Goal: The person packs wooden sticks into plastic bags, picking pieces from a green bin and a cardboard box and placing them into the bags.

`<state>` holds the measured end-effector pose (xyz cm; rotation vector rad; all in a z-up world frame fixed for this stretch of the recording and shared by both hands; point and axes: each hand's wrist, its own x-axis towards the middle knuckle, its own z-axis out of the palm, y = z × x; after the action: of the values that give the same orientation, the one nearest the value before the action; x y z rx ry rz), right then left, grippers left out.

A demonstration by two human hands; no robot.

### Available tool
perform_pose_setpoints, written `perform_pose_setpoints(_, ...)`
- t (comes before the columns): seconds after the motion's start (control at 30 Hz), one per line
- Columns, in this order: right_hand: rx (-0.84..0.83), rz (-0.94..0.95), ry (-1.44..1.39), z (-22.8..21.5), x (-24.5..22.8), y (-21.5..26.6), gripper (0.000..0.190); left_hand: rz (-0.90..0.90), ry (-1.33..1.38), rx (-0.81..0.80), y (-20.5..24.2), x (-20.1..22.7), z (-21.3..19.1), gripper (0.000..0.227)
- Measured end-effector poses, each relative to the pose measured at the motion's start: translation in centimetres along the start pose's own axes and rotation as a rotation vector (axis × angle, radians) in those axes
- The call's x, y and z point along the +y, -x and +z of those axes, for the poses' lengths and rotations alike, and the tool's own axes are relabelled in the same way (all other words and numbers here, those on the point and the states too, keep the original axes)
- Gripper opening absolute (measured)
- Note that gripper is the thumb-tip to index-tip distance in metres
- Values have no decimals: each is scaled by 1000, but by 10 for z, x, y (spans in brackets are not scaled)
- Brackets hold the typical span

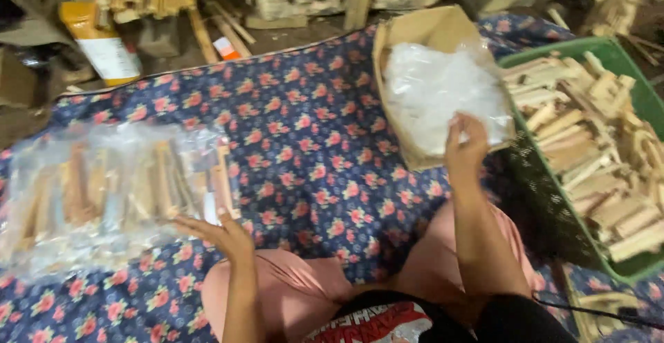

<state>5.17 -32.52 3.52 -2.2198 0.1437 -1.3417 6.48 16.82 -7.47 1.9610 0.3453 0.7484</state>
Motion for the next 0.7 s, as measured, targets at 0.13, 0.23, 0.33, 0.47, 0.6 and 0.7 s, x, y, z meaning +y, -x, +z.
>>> perform_pose_setpoints(0.13, 90, 74, 248, -25, 77, -24, 32, 121, 113, -174, 57, 53, 50, 84)
perform_pose_setpoints(0.23, -222, -4, 81, -34, 72, -41, 72, 81, 158, -343, 100, 87, 68, 96)
perform_pose_setpoints(0.33, -675, 298, 59, -38, 65, -44, 109, 58, 190, -518, 137, 122, 64, 90)
perform_pose_setpoints(0.47, -1149, 392, 50, -52, 31, -71, 101, 126, 216, -634, 159, 144, 53, 85)
perform_pose_setpoints(0.6, -989, 155, 702, -29, 70, -61, 17, 144, 223, -705, 164, 140, 36, 87)
perform_pose_setpoints(0.7, -645, -33, 382, -40, 70, -73, 5, 207, 159, -718, 164, 124, 27, 92)
